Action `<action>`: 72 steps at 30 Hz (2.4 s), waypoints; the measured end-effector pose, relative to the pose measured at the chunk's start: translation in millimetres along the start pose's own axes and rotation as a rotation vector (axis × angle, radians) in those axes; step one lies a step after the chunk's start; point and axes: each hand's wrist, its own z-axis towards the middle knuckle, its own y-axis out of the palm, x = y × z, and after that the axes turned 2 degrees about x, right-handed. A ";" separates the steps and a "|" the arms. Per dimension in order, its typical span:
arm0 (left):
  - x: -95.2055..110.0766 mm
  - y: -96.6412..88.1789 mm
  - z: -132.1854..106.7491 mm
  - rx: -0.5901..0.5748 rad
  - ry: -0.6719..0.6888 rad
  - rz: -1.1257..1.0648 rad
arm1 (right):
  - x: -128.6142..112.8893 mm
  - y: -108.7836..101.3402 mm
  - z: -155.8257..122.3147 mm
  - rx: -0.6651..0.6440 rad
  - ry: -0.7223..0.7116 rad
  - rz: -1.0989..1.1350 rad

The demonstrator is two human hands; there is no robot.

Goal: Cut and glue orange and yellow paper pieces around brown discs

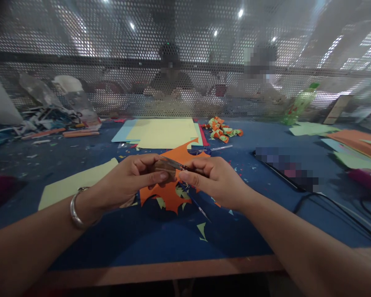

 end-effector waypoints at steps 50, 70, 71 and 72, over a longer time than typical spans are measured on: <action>-29.4 -65.1 26.7 0.175 -0.097 1.021 | 19.0 -1.7 3.6 0.173 -0.029 0.044; -12.9 -70.5 27.5 0.733 0.563 0.726 | 15.0 -0.6 8.8 0.366 -0.017 -0.037; -12.1 -72.0 27.0 0.764 0.582 0.715 | 15.0 -0.6 8.6 0.380 -0.024 -0.038; -11.0 -73.2 26.4 0.796 0.603 0.709 | 15.2 -0.7 8.3 0.394 -0.038 -0.039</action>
